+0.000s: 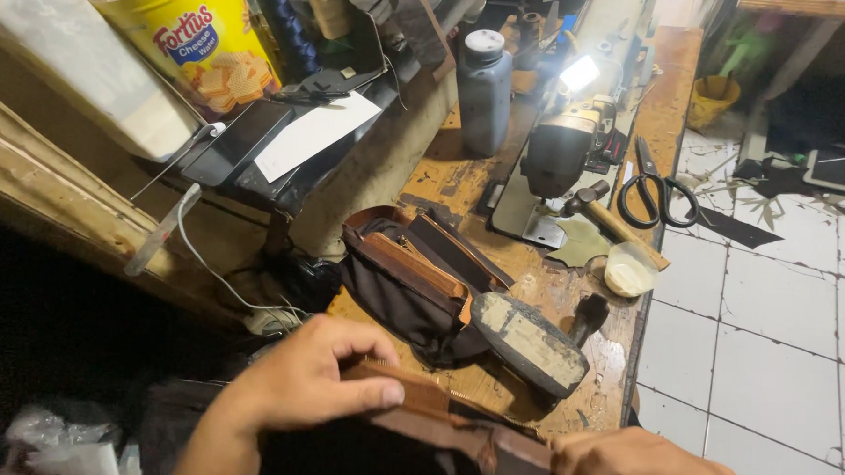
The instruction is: Assembling and finishing a leather bag by applying glue and hammering the edges
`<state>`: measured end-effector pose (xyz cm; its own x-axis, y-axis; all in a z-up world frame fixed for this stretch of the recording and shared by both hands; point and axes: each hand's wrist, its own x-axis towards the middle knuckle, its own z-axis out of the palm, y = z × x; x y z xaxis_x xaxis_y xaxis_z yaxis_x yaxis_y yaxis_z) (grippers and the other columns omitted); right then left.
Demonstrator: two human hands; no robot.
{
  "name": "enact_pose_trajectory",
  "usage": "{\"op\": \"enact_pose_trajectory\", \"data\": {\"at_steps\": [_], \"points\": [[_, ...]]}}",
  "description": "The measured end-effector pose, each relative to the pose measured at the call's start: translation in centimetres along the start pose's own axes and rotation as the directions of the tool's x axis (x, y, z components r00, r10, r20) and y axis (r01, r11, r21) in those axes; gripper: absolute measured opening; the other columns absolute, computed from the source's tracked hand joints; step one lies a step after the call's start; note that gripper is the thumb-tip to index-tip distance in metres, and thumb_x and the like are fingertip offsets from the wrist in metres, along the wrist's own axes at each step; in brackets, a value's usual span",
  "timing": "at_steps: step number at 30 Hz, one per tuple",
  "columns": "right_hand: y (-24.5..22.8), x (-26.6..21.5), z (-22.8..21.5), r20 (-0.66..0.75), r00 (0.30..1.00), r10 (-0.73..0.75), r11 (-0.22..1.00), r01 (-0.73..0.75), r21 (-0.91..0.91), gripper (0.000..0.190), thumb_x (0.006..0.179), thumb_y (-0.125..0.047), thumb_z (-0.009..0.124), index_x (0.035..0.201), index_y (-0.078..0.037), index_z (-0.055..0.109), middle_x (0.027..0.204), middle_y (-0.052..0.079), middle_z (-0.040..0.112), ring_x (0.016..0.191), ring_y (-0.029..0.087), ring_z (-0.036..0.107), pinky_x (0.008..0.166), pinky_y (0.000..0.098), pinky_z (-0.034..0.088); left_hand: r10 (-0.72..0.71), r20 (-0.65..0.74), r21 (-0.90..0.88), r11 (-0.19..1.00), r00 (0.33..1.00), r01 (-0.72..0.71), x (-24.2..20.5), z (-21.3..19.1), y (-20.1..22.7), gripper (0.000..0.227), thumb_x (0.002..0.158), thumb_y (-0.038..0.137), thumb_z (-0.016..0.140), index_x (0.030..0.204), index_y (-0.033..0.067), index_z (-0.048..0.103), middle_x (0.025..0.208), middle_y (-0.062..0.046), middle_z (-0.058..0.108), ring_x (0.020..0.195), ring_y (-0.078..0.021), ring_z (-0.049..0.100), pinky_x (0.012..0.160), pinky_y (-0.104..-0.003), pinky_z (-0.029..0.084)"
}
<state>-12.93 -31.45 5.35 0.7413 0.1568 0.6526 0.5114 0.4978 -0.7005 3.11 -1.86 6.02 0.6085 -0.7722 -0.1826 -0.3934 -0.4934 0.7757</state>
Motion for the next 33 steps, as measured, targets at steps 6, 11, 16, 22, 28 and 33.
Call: {"op": "enact_pose_trajectory", "data": {"at_steps": [6, 11, 16, 22, 28, 33], "points": [[4.3, -5.0, -4.9, 0.138, 0.921, 0.364, 0.887, -0.297, -0.354, 0.022, 0.103, -0.024, 0.056, 0.09, -0.006, 0.062, 0.098, 0.017, 0.073, 0.091, 0.03, 0.07, 0.082, 0.0421, 0.054, 0.262, -0.181, 0.539, 0.832, 0.948, -0.127, 8.2, -2.7, 3.2, 0.021, 0.072, 0.049, 0.076, 0.078, 0.029, 0.072, 0.075, 0.013, 0.074, 0.076, -0.015, 0.07, 0.09, -0.039, 0.04], [6.0, -8.3, -5.4, -0.118, 0.916, 0.383, 0.839, -0.399, -0.371, 0.014, 0.096, -0.016, 0.06, 0.093, -0.006, 0.069, 0.116, 0.017, 0.078, 0.11, 0.029, 0.069, 0.095, 0.0442, 0.051, 0.203, -0.078, 0.714, 0.695, 0.976, -0.088, 13.8, -2.6, 6.7, 0.024, 0.07, 0.048, 0.068, 0.074, 0.0268, 0.078, 0.078, 0.007, 0.075, 0.089, -0.0217, 0.059, 0.102, -0.042, 0.029], [6.8, -10.3, -4.9, -0.318, 0.859, 0.402, 0.884, -0.454, -0.109, 0.01, 0.09, -0.008, 0.064, 0.094, -0.002, 0.071, 0.113, 0.023, 0.078, 0.111, 0.034, 0.07, 0.095, 0.0475, 0.05, 0.415, -0.027, 0.662, 0.689, 0.909, -0.295, 17.3, -0.5, 5.1, 0.02, 0.067, 0.043, 0.07, 0.073, 0.0244, 0.076, 0.08, 0.009, 0.07, 0.091, -0.0173, 0.059, 0.114, -0.053, 0.019], [8.2, -11.9, -5.3, -0.341, 0.868, 0.362, 0.916, -0.399, -0.043, 0.007, 0.091, -0.006, 0.066, 0.094, -0.002, 0.07, 0.116, 0.027, 0.075, 0.114, 0.037, 0.068, 0.099, 0.0497, 0.047, 0.521, -0.291, 0.568, 0.769, 0.802, -0.293, 14.9, 3.0, 2.0, 0.033, 0.084, 0.029, 0.075, 0.115, 0.0194, 0.071, 0.106, -0.001, 0.066, 0.103, -0.0226, 0.061, 0.104, -0.053, 0.033], [8.3, -11.7, -6.0, -0.272, 0.886, 0.376, 0.918, -0.396, -0.021, 0.006, 0.093, -0.004, 0.068, 0.096, -0.004, 0.072, 0.124, 0.03, 0.073, 0.124, 0.04, 0.064, 0.107, 0.0541, 0.044, 0.235, -0.532, 0.291, 0.953, 0.814, -0.085, 7.4, 7.0, 1.7, 0.055, 0.095, 0.059, 0.044, 0.124, 0.0172, 0.064, 0.084, -0.002, 0.062, 0.079, -0.0203, 0.062, 0.071, -0.038, 0.047], [9.2, -12.4, -5.4, -0.218, 0.893, 0.395, 0.913, -0.407, -0.015, 0.005, 0.094, -0.008, 0.07, 0.093, -0.004, 0.073, 0.127, 0.034, 0.071, 0.126, 0.045, 0.064, 0.11, 0.0576, 0.042, 0.095, -0.474, 0.087, 0.994, 0.875, -0.061, 6.7, 9.8, 1.9, 0.073, 0.097, 0.064, 0.041, 0.149, 0.0145, 0.051, 0.132, -0.01, 0.065, 0.121, -0.0298, 0.063, 0.093, -0.044, 0.049]]}}
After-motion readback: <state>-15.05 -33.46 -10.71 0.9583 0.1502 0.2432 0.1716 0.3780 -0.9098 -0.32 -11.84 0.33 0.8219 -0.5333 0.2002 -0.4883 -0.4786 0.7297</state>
